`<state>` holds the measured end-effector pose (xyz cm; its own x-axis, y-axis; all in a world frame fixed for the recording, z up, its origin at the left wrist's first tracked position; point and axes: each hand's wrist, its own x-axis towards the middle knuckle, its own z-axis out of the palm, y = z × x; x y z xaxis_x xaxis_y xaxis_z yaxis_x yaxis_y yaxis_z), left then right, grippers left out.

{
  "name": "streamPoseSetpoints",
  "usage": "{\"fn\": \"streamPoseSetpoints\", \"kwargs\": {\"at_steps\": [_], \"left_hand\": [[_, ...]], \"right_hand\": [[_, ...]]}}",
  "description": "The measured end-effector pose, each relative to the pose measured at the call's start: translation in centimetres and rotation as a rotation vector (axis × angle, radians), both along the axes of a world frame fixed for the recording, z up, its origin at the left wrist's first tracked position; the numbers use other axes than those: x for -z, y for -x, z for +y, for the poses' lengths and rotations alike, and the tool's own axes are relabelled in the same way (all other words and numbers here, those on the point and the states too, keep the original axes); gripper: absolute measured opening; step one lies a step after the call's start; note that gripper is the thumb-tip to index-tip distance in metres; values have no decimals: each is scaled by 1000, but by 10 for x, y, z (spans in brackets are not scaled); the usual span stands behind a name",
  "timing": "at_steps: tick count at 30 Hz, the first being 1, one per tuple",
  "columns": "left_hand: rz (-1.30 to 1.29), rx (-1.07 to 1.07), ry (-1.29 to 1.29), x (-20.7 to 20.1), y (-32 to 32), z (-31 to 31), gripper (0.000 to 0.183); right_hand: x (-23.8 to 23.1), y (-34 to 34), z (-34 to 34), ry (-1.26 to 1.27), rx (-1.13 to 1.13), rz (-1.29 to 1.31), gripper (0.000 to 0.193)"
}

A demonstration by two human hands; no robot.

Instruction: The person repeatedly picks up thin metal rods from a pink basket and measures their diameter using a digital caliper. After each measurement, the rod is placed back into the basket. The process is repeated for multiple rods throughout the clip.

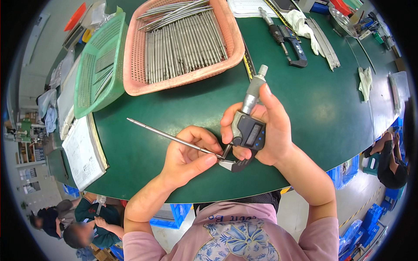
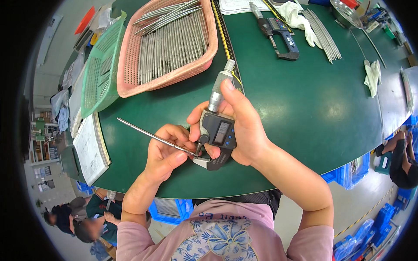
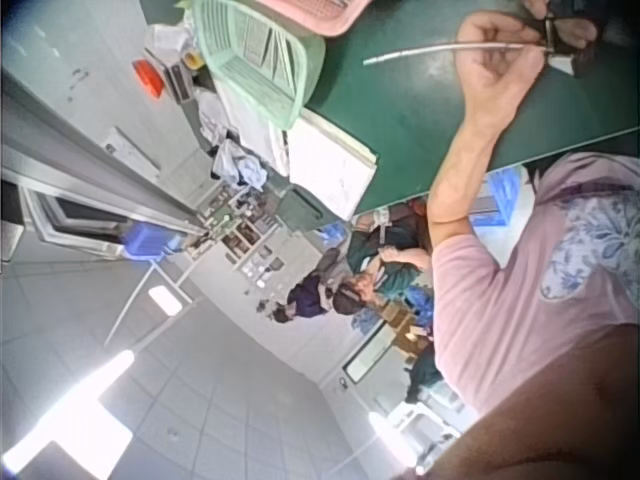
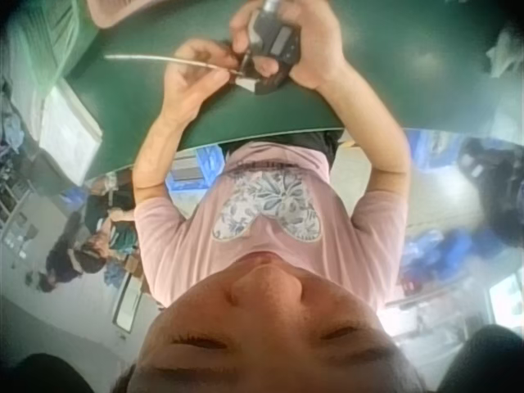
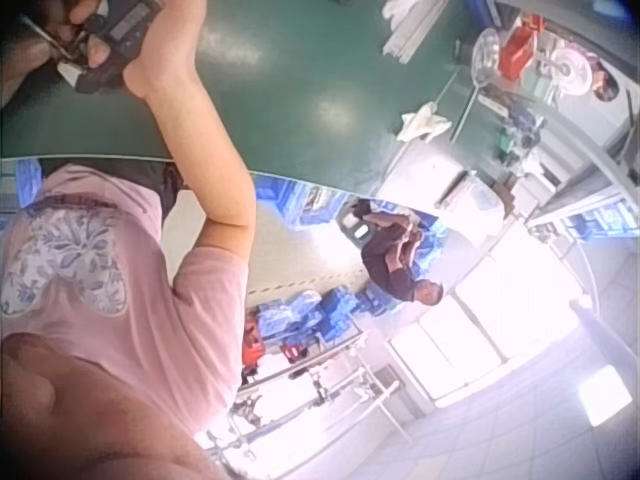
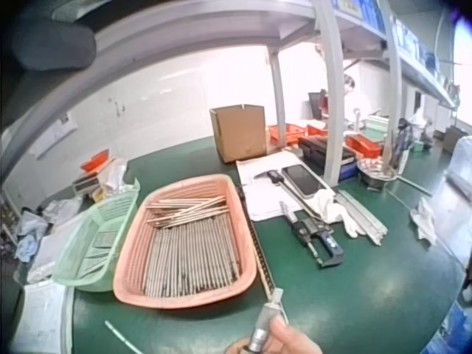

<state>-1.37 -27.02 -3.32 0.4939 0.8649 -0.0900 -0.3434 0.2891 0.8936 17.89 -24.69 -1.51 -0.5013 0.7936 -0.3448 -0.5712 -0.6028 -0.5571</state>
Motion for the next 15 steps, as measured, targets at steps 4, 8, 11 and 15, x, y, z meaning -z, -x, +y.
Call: {"fn": "streamPoseSetpoints", "kwargs": {"at_steps": [4, 8, 11, 15], "left_hand": [[58, 20, 12, -2, 1, 1, 18], [24, 21, 17, -3, 0, 1, 15], [22, 18, 13, -2, 1, 0, 14], [20, 15, 8, -1, 0, 0, 14]], "right_hand": [[0, 0, 0, -14, -4, -20, 76], [1, 1, -1, -1, 7, 12, 76], [0, 0, 0, 23, -9, 27, 75], [-3, -1, 0, 49, -5, 47, 76]]}}
